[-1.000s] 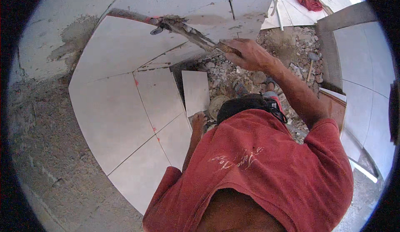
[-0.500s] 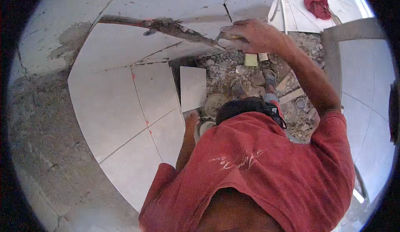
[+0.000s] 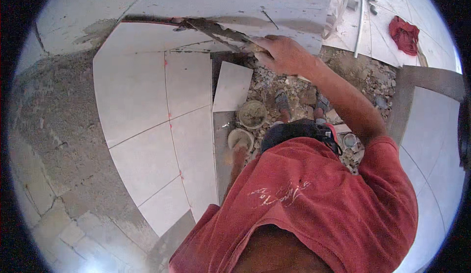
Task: Applying grout or mortar to a wall gap between tiles using a trowel and smoothing it by hand.
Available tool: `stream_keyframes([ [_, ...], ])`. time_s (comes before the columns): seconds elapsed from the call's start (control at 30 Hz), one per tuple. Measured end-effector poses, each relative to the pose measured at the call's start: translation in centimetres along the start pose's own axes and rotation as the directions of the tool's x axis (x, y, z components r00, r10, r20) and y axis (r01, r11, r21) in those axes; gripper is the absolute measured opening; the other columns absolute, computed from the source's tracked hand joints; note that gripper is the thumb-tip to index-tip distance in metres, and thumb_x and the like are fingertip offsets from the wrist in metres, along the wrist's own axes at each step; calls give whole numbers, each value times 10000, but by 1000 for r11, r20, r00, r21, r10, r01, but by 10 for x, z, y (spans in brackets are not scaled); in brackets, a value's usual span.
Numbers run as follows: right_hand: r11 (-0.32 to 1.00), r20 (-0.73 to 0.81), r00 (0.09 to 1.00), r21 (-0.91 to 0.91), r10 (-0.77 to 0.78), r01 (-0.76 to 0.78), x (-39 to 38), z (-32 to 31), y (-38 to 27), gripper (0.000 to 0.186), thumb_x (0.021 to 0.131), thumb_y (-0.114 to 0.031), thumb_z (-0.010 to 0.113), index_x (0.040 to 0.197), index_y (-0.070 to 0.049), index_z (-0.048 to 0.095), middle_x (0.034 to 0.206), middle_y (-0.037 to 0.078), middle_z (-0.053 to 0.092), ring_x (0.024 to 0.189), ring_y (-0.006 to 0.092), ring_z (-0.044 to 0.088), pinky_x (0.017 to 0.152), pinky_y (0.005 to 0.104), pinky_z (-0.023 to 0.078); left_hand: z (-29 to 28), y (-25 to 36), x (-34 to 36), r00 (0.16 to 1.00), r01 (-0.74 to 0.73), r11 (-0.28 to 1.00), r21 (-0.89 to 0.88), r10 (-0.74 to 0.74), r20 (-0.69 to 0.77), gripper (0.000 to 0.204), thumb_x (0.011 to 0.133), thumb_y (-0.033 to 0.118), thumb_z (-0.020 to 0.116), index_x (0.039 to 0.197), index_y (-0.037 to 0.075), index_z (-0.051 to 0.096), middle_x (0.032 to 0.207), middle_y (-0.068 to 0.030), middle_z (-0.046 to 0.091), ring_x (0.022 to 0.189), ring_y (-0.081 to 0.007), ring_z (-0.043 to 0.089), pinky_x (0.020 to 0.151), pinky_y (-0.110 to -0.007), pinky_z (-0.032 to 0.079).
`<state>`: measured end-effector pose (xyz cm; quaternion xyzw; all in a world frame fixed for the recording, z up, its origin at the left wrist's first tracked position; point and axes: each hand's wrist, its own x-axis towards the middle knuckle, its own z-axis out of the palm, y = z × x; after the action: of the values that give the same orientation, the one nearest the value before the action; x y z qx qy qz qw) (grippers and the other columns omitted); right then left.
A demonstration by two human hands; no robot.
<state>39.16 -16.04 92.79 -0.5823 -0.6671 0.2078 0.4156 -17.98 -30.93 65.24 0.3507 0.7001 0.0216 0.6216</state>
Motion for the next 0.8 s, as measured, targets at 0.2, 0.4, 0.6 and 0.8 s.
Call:
stream_keyframes([
  [0.2,992,101,995,-125,21,-8,4,-16,12,421,822,-247,498,1175,-20,464,951,248,571,844,391,564,734,433,459,24,-14,-24,998,-65,998,-28,64,-26,272,718,267,560,965,159,592,940,-59,574,895,-268,541,687,-438,481],
  [0.4,998,74,997,-53,-15,19,13,-14,11,390,824,-241,502,1137,-10,495,917,240,581,835,379,569,734,430,457,22,-13,-6,978,-187,889,418,208,-5,271,715,273,560,961,162,590,950,-61,567,930,-268,524,685,-444,475],
  [0.6,998,196,980,-34,-47,54,29,-32,14,357,815,-238,511,1082,-2,525,854,240,585,796,384,569,715,446,440,22,-5,41,898,-179,67,982,419,135,279,725,279,550,977,163,580,993,-64,549,972,-267,506,713,-447,458],
  [0.8,988,221,973,-123,-68,97,34,-49,14,353,788,-237,535,1071,-25,538,876,231,582,813,388,557,715,437,439,2,-20,53,629,-370,-224,901,653,421,303,760,287,522,1033,159,555,1102,-67,512,1028,-260,483,801,-443,421],
])
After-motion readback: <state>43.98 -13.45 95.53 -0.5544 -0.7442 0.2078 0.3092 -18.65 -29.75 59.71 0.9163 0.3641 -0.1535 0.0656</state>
